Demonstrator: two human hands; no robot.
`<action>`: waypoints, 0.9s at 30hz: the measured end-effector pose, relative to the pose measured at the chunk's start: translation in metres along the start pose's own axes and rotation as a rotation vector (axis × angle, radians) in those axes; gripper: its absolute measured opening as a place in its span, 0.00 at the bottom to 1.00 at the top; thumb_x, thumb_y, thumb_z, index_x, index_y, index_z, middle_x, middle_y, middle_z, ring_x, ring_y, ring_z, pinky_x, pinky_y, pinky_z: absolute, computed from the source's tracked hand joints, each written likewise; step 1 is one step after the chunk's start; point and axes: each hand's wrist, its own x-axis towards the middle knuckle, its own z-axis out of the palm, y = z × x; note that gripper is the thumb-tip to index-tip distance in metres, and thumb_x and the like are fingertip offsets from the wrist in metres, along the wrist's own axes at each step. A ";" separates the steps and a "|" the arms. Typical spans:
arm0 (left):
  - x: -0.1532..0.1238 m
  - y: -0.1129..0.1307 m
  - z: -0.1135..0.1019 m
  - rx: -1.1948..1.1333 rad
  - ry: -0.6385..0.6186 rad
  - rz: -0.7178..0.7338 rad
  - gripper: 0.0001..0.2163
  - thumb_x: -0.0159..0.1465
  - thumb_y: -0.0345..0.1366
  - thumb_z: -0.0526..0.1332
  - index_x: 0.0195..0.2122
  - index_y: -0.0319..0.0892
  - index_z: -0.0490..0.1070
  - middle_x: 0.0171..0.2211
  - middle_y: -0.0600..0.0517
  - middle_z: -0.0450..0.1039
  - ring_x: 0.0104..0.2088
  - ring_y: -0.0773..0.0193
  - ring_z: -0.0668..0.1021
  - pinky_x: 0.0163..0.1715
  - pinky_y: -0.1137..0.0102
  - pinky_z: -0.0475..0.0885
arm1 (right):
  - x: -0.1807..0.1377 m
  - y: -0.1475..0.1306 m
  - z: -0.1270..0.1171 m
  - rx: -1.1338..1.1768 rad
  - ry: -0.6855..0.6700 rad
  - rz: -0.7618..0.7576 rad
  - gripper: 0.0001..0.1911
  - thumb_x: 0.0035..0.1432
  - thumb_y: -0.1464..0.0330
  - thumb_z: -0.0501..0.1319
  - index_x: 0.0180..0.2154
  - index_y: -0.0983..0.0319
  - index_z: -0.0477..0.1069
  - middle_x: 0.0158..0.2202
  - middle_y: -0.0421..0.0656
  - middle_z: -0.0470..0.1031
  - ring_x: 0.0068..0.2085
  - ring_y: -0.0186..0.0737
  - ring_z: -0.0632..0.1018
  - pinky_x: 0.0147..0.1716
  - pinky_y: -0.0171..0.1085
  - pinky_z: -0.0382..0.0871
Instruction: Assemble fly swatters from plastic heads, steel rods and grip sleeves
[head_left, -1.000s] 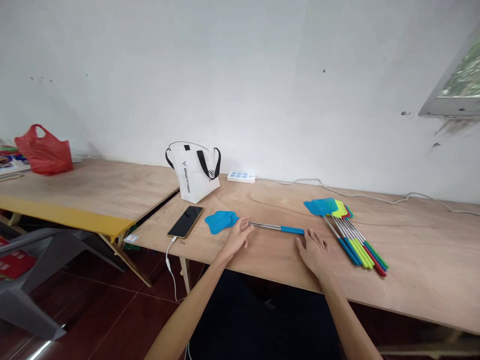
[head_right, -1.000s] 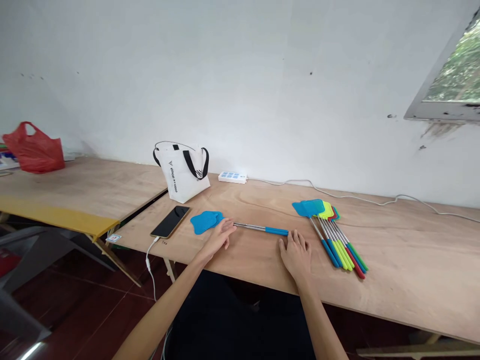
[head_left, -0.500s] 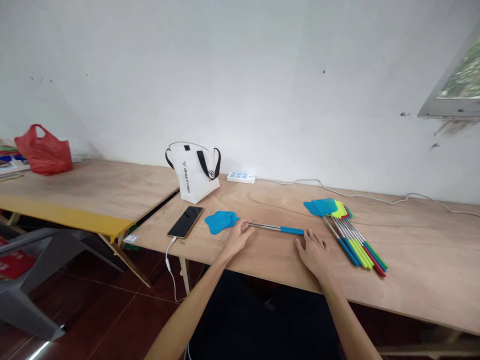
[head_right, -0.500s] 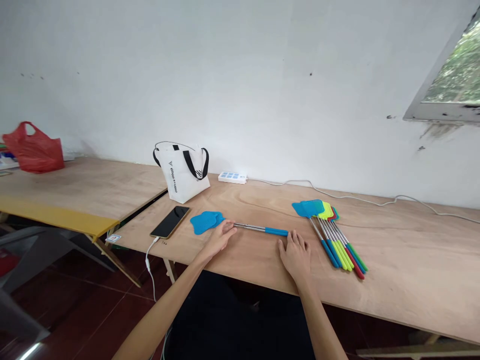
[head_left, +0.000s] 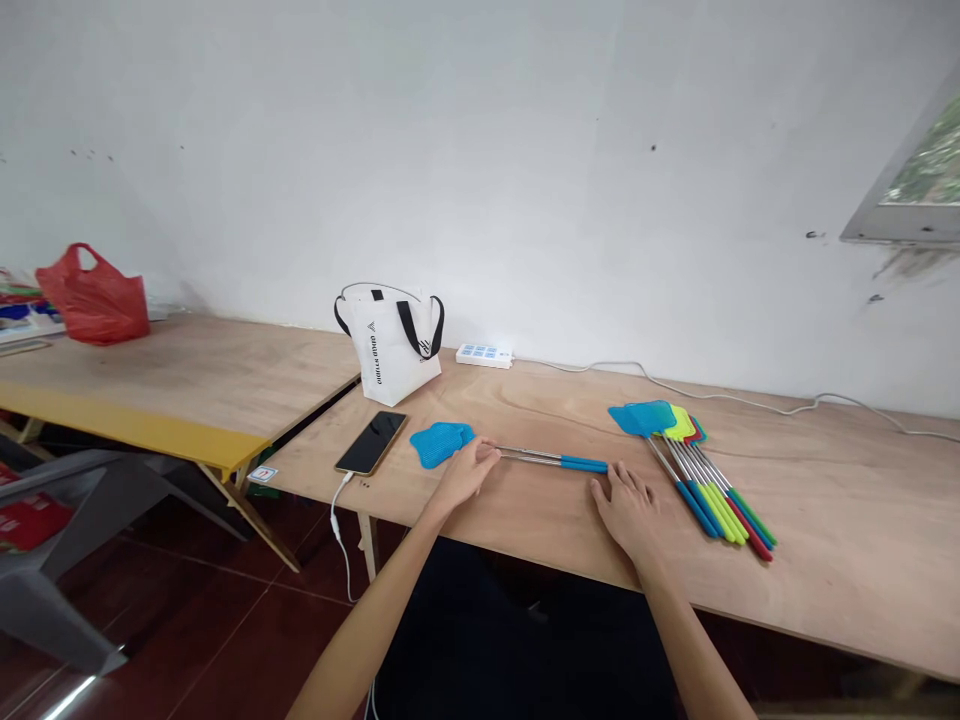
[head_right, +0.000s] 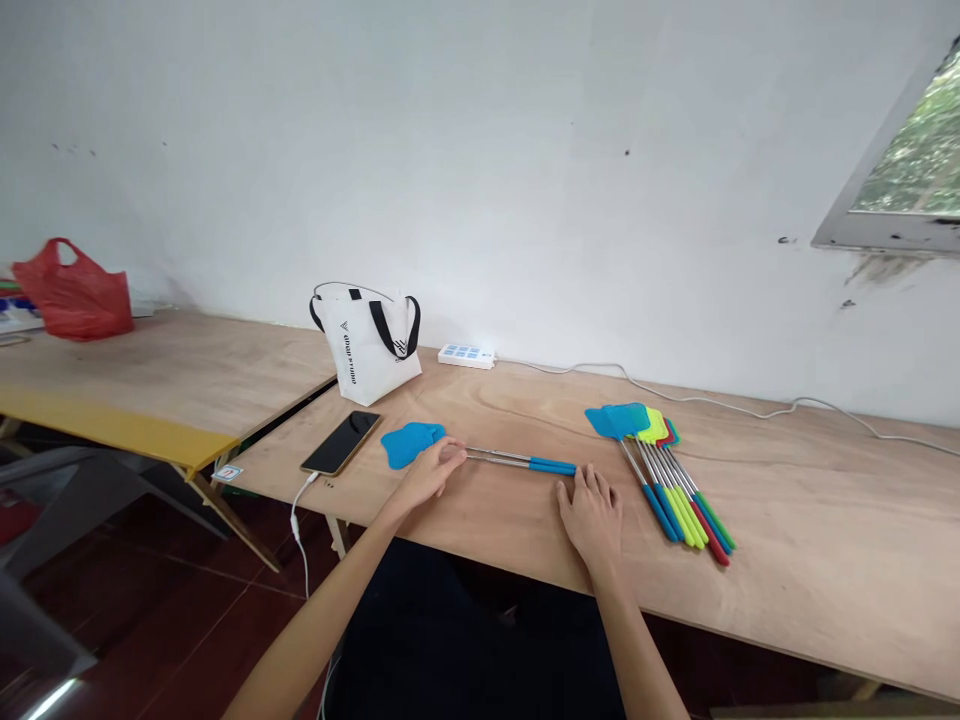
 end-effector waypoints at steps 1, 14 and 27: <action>0.001 0.000 -0.004 0.006 0.027 0.020 0.16 0.66 0.49 0.60 0.48 0.44 0.72 0.43 0.49 0.81 0.13 0.74 0.66 0.19 0.73 0.64 | -0.001 0.000 0.000 0.004 0.014 -0.004 0.34 0.71 0.57 0.41 0.67 0.70 0.62 0.70 0.55 0.60 0.70 0.53 0.59 0.66 0.52 0.51; 0.014 -0.052 -0.072 0.584 0.076 0.012 0.31 0.61 0.49 0.64 0.63 0.39 0.67 0.68 0.37 0.60 0.70 0.38 0.59 0.66 0.53 0.55 | -0.001 0.000 0.007 0.143 0.192 -0.306 0.26 0.71 0.59 0.44 0.63 0.56 0.67 0.71 0.48 0.58 0.71 0.49 0.57 0.66 0.55 0.54; 0.006 -0.035 -0.079 0.648 0.082 -0.024 0.36 0.52 0.45 0.72 0.63 0.46 0.66 0.61 0.38 0.69 0.63 0.36 0.68 0.60 0.53 0.61 | -0.019 -0.035 -0.008 0.219 0.127 -0.607 0.19 0.72 0.58 0.50 0.54 0.51 0.76 0.67 0.44 0.65 0.67 0.49 0.66 0.66 0.57 0.55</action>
